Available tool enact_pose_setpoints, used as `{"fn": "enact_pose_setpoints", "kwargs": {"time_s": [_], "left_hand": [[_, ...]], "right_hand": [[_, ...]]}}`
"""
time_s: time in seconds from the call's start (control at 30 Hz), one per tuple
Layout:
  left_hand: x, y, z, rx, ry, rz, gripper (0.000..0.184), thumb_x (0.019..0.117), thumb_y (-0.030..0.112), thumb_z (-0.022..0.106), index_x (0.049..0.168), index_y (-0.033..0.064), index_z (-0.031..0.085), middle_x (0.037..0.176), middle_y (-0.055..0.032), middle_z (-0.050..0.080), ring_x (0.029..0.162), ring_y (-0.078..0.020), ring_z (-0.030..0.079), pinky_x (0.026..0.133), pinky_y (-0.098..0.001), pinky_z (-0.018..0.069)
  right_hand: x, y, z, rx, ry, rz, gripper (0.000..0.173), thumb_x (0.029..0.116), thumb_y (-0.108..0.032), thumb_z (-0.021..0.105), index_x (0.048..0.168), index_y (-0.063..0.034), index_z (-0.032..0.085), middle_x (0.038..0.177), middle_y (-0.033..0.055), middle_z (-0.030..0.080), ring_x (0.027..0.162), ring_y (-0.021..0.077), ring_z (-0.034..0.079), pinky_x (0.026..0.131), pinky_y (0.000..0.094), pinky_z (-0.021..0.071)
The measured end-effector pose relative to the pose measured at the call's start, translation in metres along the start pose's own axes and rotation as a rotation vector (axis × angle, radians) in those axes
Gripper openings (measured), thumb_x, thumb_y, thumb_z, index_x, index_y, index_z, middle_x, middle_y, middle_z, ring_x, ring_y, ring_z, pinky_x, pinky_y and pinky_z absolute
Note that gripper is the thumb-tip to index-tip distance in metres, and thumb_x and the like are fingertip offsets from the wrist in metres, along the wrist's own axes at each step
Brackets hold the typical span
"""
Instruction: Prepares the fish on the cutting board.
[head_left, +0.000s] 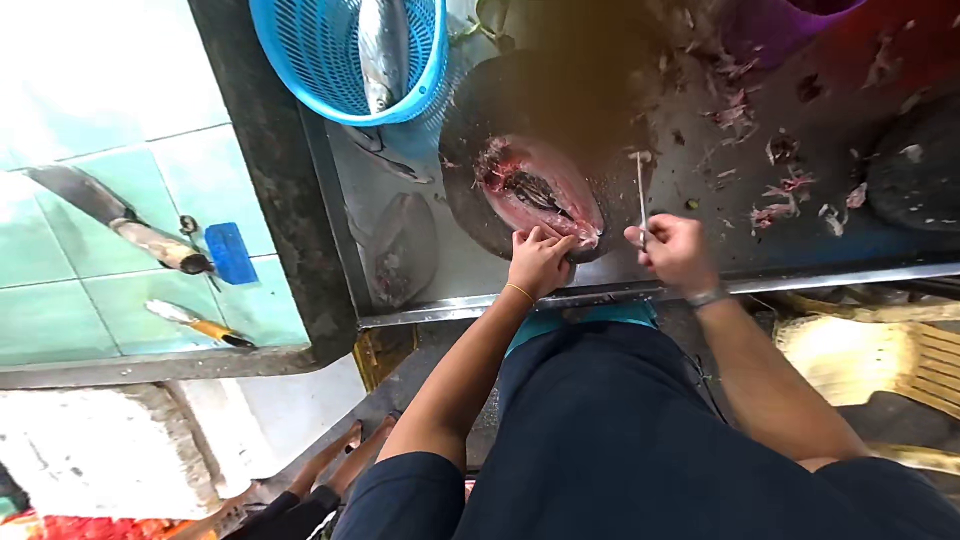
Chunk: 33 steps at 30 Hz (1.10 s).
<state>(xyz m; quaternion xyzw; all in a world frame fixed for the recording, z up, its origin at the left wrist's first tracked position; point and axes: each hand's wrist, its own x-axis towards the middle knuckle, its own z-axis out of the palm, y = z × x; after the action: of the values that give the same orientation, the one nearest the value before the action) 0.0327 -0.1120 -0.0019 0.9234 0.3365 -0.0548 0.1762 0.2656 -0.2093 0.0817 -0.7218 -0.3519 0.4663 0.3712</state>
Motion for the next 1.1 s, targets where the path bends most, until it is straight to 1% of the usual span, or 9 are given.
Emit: {"fn": "enact_pose_setpoints", "kwargs": {"time_s": [0.07, 0.1, 0.17, 0.3, 0.47, 0.77, 0.9, 1.0, 1.1], "left_hand": [[0.002, -0.002, 0.0, -0.003, 0.018, 0.045, 0.045, 0.089, 0.022, 0.06, 0.132, 0.0339, 0.069, 0.107, 0.0007, 0.077, 0.107, -0.0293, 0.067, 0.1, -0.0595, 0.0411], [0.0, -0.002, 0.002, -0.004, 0.022, 0.071, 0.047, 0.0889, 0.021, 0.061, 0.133, 0.0342, 0.069, 0.108, 0.0006, 0.077, 0.107, -0.0293, 0.067, 0.101, -0.06, 0.0408], [-0.001, 0.0, 0.004, -0.011, 0.037, 0.106, 0.046, 0.0887, 0.02, 0.062, 0.132, 0.0347, 0.069, 0.109, 0.0018, 0.077, 0.108, -0.0276, 0.067, 0.102, -0.0594, 0.0404], [-0.002, -0.003, 0.0, -0.04, 0.028, 0.133, 0.044, 0.0904, 0.019, 0.06, 0.132, 0.0321, 0.07, 0.11, 0.0018, 0.077, 0.11, -0.0273, 0.067, 0.103, -0.0595, 0.0409], [0.006, -0.007, -0.004, -0.021, 0.003, 0.174, 0.044, 0.091, 0.021, 0.058, 0.133, 0.0298, 0.069, 0.109, 0.0008, 0.077, 0.107, -0.0291, 0.067, 0.101, -0.0611, 0.0402], [0.011, -0.003, -0.01, 0.008, -0.09, 0.138, 0.045, 0.092, 0.022, 0.059, 0.135, 0.0332, 0.067, 0.112, 0.0029, 0.076, 0.112, -0.027, 0.066, 0.102, -0.0596, 0.0403], [0.007, -0.006, -0.008, 0.013, -0.013, 0.139, 0.045, 0.0896, 0.021, 0.059, 0.132, 0.032, 0.069, 0.109, 0.0012, 0.077, 0.11, -0.0281, 0.067, 0.102, -0.0595, 0.0406], [-0.001, -0.017, -0.006, 0.043, 0.081, 0.063, 0.038, 0.092, 0.031, 0.059, 0.128, 0.0292, 0.071, 0.103, -0.0021, 0.076, 0.105, -0.0295, 0.068, 0.101, -0.0588, 0.0424], [-0.006, -0.026, -0.01, 0.073, 0.096, 0.02, 0.033, 0.0956, 0.04, 0.06, 0.124, 0.0271, 0.072, 0.101, -0.0031, 0.074, 0.102, -0.0296, 0.068, 0.101, -0.0576, 0.0437]], "right_hand": [[-0.001, -0.022, -0.024, 0.313, -0.033, 0.023, 0.033, 0.1046, -0.024, 0.037, 0.111, -0.0049, 0.064, 0.08, 0.0016, 0.07, 0.058, 0.0103, 0.064, 0.053, 0.0295, 0.0572], [-0.006, -0.026, -0.024, 0.458, -0.077, 0.195, 0.055, 0.1103, -0.045, 0.016, 0.119, -0.0117, 0.059, 0.085, 0.0002, 0.072, 0.059, 0.0114, 0.066, 0.053, 0.0294, 0.0579], [-0.021, -0.017, -0.013, 0.59, -0.199, 0.457, 0.077, 0.1014, -0.073, 0.006, 0.113, -0.0205, 0.06, 0.081, -0.0014, 0.069, 0.059, 0.0116, 0.064, 0.052, 0.0283, 0.0543], [-0.039, 0.015, 0.027, 0.752, -0.406, 0.605, 0.071, 0.0991, -0.078, 0.025, 0.095, -0.0172, 0.063, 0.068, -0.0013, 0.062, 0.055, 0.0074, 0.06, 0.051, 0.0233, 0.0522], [-0.028, 0.033, 0.058, 0.737, -0.304, 0.763, 0.061, 0.1024, -0.069, 0.037, 0.088, -0.0148, 0.059, 0.06, -0.0027, 0.054, 0.045, 0.0059, 0.047, 0.042, 0.0211, 0.04], [-0.046, 0.051, 0.063, -0.129, -0.033, 0.054, 0.036, 0.1037, -0.038, 0.062, 0.09, -0.0056, 0.07, 0.058, 0.0039, 0.061, 0.048, 0.0147, 0.058, 0.05, 0.0377, 0.0535], [-0.036, 0.013, 0.007, 0.249, -0.122, -0.005, 0.026, 0.1044, -0.023, 0.047, 0.116, -0.007, 0.064, 0.078, 0.0039, 0.066, 0.056, 0.0119, 0.061, 0.051, 0.0301, 0.0561], [-0.029, 0.01, 0.021, 0.623, -0.328, 0.373, 0.058, 0.1065, -0.058, 0.014, 0.133, -0.0253, 0.054, 0.087, 0.0029, 0.071, 0.061, 0.0156, 0.067, 0.054, 0.0322, 0.0588], [-0.01, 0.024, 0.066, 0.668, -0.548, 0.57, 0.071, 0.1018, -0.074, 0.025, 0.112, -0.0163, 0.064, 0.078, 0.0023, 0.07, 0.059, 0.0113, 0.065, 0.053, 0.0269, 0.0554]]}}
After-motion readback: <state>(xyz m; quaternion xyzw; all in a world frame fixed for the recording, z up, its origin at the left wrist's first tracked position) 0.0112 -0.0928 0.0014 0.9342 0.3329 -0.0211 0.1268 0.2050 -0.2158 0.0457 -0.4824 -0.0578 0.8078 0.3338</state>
